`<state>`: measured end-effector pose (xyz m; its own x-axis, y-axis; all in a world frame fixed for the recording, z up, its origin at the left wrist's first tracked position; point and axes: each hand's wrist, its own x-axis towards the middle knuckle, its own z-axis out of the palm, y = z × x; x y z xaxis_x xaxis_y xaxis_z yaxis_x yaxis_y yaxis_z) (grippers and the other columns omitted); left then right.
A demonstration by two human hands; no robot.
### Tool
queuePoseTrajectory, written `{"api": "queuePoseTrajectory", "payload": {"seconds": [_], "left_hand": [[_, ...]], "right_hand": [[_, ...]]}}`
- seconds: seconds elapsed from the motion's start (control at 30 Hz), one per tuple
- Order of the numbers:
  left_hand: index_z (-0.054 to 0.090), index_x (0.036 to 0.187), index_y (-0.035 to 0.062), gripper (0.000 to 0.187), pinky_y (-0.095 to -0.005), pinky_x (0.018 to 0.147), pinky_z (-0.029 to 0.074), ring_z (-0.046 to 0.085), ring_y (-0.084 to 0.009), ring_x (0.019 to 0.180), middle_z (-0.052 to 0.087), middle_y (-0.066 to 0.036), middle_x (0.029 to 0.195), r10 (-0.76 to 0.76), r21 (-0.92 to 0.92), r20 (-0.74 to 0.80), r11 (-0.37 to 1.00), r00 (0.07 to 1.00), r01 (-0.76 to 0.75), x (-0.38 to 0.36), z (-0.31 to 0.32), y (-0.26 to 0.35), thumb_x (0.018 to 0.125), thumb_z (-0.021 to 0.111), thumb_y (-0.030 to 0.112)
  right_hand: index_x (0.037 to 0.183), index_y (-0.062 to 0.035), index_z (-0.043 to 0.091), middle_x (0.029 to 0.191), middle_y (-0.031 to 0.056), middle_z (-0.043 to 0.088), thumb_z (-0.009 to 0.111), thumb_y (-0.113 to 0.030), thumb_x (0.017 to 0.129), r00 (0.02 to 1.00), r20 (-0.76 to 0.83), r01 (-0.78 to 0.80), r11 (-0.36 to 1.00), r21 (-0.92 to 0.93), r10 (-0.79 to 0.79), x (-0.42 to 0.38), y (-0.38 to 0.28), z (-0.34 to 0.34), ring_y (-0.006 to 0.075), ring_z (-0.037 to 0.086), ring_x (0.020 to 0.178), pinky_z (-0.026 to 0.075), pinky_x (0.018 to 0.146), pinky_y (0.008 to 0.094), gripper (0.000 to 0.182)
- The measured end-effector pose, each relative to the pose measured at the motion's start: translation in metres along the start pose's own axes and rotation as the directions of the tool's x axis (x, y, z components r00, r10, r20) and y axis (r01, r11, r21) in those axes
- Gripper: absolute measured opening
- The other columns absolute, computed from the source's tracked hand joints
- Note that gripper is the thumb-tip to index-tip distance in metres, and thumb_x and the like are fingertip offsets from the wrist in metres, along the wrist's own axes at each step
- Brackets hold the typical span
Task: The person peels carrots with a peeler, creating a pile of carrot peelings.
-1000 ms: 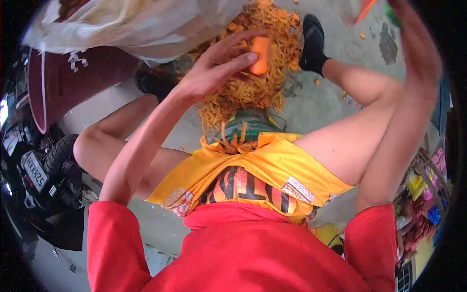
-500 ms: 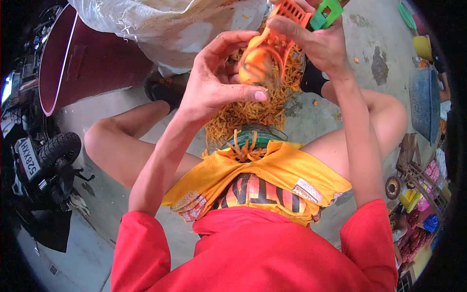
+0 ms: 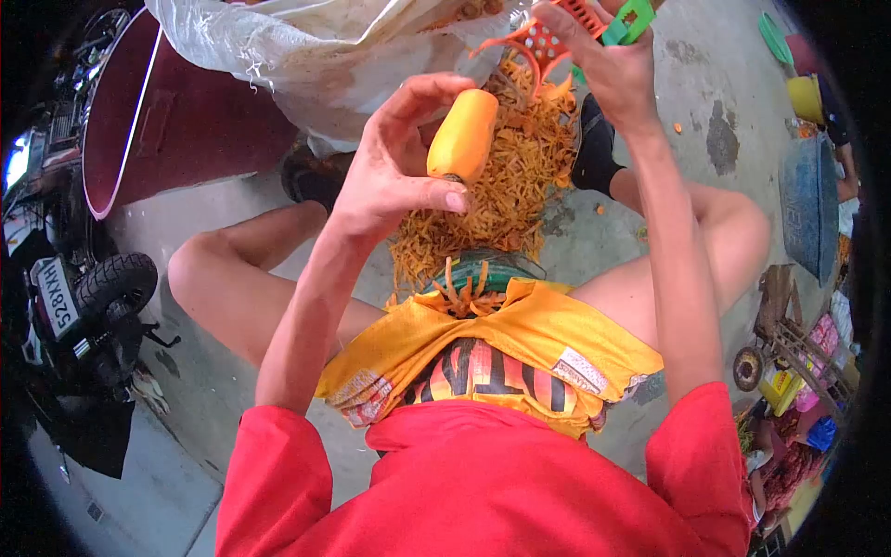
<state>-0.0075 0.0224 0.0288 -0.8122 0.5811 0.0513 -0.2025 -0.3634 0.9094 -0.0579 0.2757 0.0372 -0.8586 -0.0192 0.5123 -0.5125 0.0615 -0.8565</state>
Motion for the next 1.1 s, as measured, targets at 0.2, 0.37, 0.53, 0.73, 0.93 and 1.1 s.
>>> {"api": "queuePoseTrajectory", "payload": {"seconds": [0.2,0.37,0.53,0.73,0.93,1.1], "left_hand": [[0.053,0.14,0.0038,0.099,-0.0331,0.111,0.042,0.055,-0.016,0.125,0.06,-0.005,0.133,-0.029,-0.107,0.011,0.994,1.0,0.03,-0.009,0.001,-0.005,0.055,0.102,0.019],[0.053,0.137,0.0032,0.097,-0.0328,0.111,0.042,0.055,-0.0161,0.125,0.057,-0.005,0.136,-0.067,-0.147,0.002,0.987,0.998,0.067,-0.005,0.008,0.003,0.055,0.102,0.016],[0.052,0.136,0.0038,0.096,-0.0333,0.114,0.041,0.055,-0.0165,0.126,0.057,-0.005,0.133,-0.013,-0.055,0.088,0.998,0.996,0.018,-0.006,-0.004,-0.002,0.054,0.102,0.01],[0.054,0.137,0.0033,0.096,-0.0319,0.11,0.042,0.056,-0.0158,0.125,0.06,-0.003,0.13,-0.003,-0.089,-0.055,0.996,0.998,-0.002,-0.004,0.004,-0.006,0.056,0.102,0.019],[0.053,0.138,0.0041,0.095,-0.0313,0.11,0.042,0.056,-0.0153,0.124,0.058,-0.004,0.132,0.017,-0.135,0.006,0.991,1.0,-0.016,-0.008,0.007,0.0,0.057,0.101,0.019],[0.052,0.138,0.0043,0.095,-0.0325,0.112,0.04,0.054,-0.0169,0.126,0.056,-0.004,0.134,0.019,-0.188,0.033,0.982,0.999,-0.013,-0.005,0.0,-0.008,0.057,0.101,0.013]], "right_hand": [[0.107,-0.0055,0.07,0.099,0.0041,0.071,0.082,-0.013,0.09,0.975,0.11,0.208,0.971,-0.117,-0.195,-0.009,-0.004,0.005,0.0107,0.068,0.079,0.059,0.07,0.0242,0.022],[0.102,-0.0069,0.071,0.096,0.002,0.071,0.083,-0.013,0.09,0.994,-0.017,-0.103,0.989,0.105,0.105,-0.012,-0.019,-0.004,0.0107,0.067,0.082,0.057,0.071,0.0262,0.018],[0.107,-0.0042,0.068,0.098,0.0033,0.073,0.081,-0.009,0.091,0.991,0.124,0.03,0.989,0.148,-0.048,-0.012,-0.008,0.008,0.0107,0.069,0.08,0.056,0.066,0.0228,0.021],[0.105,-0.0062,0.07,0.091,0.0046,0.072,0.081,-0.013,0.091,0.995,0.104,-0.022,0.974,0.226,-0.001,-0.016,-0.037,0.026,0.0101,0.07,0.079,0.059,0.067,0.025,0.019],[0.11,-0.004,0.066,0.096,0.0024,0.07,0.081,-0.011,0.091,0.998,-0.034,-0.051,0.998,0.047,0.053,-0.011,-0.01,-0.004,0.0091,0.067,0.087,0.057,0.075,0.0244,0.025],[0.119,-0.0023,0.062,0.109,0.0052,0.07,0.082,-0.008,0.09,0.991,0.127,0.034,0.999,0.01,-0.035,-0.027,-0.039,0.025,0.0114,0.066,0.096,0.055,0.086,0.0264,0.036]]}}
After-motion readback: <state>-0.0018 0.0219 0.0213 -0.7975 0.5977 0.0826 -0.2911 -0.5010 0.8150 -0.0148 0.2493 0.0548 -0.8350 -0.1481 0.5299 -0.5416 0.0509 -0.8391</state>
